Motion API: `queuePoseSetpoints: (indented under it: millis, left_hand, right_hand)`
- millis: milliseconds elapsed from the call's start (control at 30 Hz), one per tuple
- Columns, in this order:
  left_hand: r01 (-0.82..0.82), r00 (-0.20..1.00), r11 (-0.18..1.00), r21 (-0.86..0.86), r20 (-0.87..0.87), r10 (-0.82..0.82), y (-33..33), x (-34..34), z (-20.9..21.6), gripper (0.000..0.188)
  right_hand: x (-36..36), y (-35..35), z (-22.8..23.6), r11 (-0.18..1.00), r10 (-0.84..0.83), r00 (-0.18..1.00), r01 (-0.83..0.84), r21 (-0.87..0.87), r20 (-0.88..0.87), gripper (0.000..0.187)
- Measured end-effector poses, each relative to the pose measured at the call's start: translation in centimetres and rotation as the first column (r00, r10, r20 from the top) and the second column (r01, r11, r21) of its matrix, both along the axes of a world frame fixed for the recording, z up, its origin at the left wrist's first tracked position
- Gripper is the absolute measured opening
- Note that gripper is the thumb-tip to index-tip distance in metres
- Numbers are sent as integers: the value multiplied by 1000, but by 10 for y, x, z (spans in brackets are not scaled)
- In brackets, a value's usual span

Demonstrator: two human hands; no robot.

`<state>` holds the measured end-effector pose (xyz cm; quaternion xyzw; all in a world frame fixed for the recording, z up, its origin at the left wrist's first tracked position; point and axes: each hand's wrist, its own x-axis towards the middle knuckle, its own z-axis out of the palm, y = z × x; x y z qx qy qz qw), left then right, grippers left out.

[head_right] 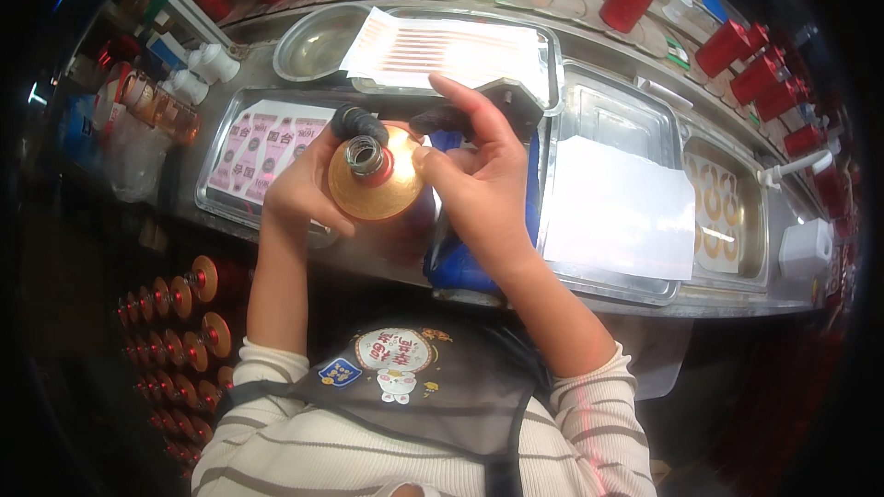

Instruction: The person picks up a red cylindrical bottle, applies a circular gold sticker to the neck, then places a red body label on the bottle and smooths it. They wipe the bottle with a blue cloth and place it on a tray, repeating the process with another bottle.

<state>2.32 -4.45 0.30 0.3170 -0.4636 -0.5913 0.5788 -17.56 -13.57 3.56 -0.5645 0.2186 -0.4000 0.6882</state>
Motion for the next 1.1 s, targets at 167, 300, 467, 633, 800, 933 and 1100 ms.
queuePoseSetpoints:
  millis: [167, 300, 467, 633, 800, 933, 1100]
  left_hand:
    - [-166, 986, 986, 4, -25, 166, 10, -9, 11, 78]
    - [-388, 921, 916, 103, 21, 388, 26, -38, 15, 61]
    - [-397, 917, 912, 99, 13, 398, 30, -43, 17, 62]
    - [-410, 912, 909, 77, 20, 410, 29, -47, 23, 64]
    - [-409, 910, 905, 116, -25, 414, 30, -50, 23, 64]
    - [-420, 905, 897, 135, -3, 424, 30, -52, 26, 64]
    - [-432, 901, 893, 122, 20, 433, 30, -52, 26, 64]
  right_hand:
    - [-13, 10, 0, 997, -59, 996, 63, 54, -67, 53]
    - [-11, 12, -7, 986, 5, 963, -49, -158, -269, 48]
    - [-12, 4, -12, 979, 175, 948, -196, -53, -266, 48]
    - [-12, 2, -16, 974, 157, 944, -197, -112, -291, 46]
    - [-10, 2, -6, 978, 206, 956, -197, 65, -210, 40]
    - [-8, 4, -4, 979, 195, 965, -180, 99, -172, 37]
    - [-9, 3, 3, 958, 238, 964, -214, 189, -118, 35]
